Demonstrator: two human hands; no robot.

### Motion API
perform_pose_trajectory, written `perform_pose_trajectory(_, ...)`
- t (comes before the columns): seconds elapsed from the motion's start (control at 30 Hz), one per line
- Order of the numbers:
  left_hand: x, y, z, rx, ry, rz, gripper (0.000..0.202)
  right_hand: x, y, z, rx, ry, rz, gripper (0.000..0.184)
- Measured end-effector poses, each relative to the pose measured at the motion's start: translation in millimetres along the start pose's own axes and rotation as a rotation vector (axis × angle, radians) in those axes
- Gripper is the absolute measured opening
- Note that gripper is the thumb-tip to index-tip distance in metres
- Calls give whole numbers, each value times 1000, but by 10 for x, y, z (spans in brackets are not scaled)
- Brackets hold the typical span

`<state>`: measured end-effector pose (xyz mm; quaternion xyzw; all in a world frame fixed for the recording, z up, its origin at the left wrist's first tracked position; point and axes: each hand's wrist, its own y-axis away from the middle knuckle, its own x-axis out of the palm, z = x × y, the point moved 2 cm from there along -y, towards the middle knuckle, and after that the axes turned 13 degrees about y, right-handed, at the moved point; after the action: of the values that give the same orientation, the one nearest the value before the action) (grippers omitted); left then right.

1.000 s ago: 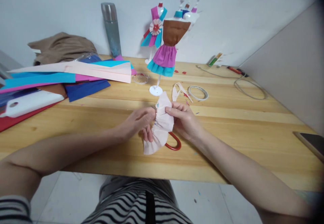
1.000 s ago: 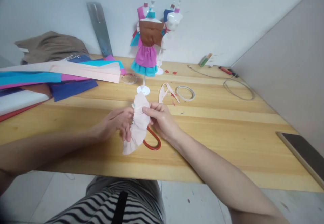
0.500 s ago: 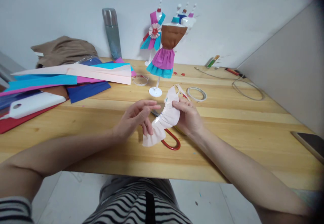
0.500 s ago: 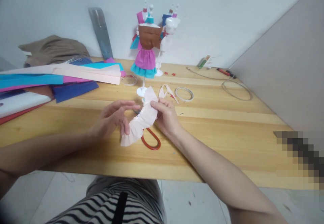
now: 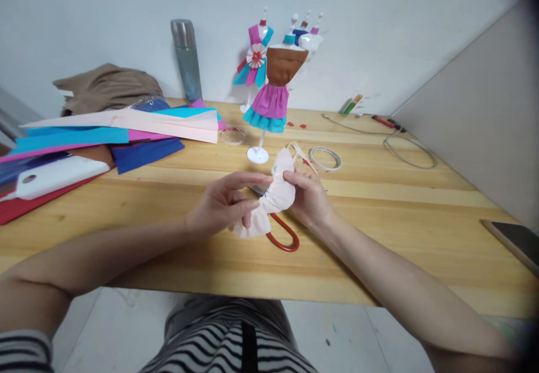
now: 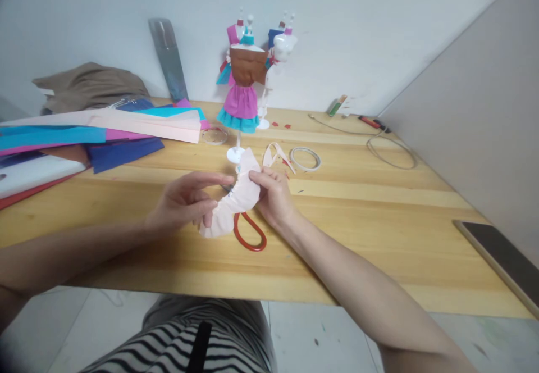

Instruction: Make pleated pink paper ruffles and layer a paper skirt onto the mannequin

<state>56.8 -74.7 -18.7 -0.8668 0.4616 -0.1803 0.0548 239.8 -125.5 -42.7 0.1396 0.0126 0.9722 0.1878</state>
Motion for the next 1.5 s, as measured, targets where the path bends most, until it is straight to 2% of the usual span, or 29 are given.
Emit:
perform_pose_trajectory(0.17,23,50,-37,126,-103,71,31,-2,-11,-21,19,2,12,14)
perform_pose_trajectory(0.27,61,95,-100,173,-181,158,31,-27,-36,-36,30,-2,-3,14)
perform_pose_trajectory(0.33,77,97,-149,209,-256,166,25,-42,-50,-44,27,-6,-7,14)
perform_pose_trajectory(0.4,53,54,-177,209,-338,29,15,-47,-49,-43,6,-1,-5,18)
perform_pose_trajectory(0.47,-4,-26,-171,146,-375,-213,15,-35,-29,-34,-18,32,18,20)
perform_pose_trajectory(0.5,-21,-76,-157,107,-361,-268,14,-22,-11,-26,-28,56,41,19)
perform_pose_trajectory(0.53,-26,-129,-132,28,-335,-269,17,-5,10,-16,-37,82,70,20)
perform_pose_trajectory(0.63,2,-253,-64,-199,-165,-209,26,53,78,20,-64,156,150,27)
perform_pose_trajectory(0.73,53,-294,-38,-318,28,-205,28,94,120,56,-96,191,188,30)
perform_pose_trajectory(0.93,59,-272,-40,-320,189,-298,28,120,127,96,-119,199,272,40)
perform_pose_trajectory(1.13,29,-268,-31,-299,240,-295,33,75,116,79,-103,270,238,38)
perform_pose_trajectory(1.33,20,-274,26,-318,364,-211,34,56,99,107,-145,158,294,38)
perform_pose_trajectory(1.5,-29,-270,77,-285,312,-276,26,52,96,91,-95,248,338,37)
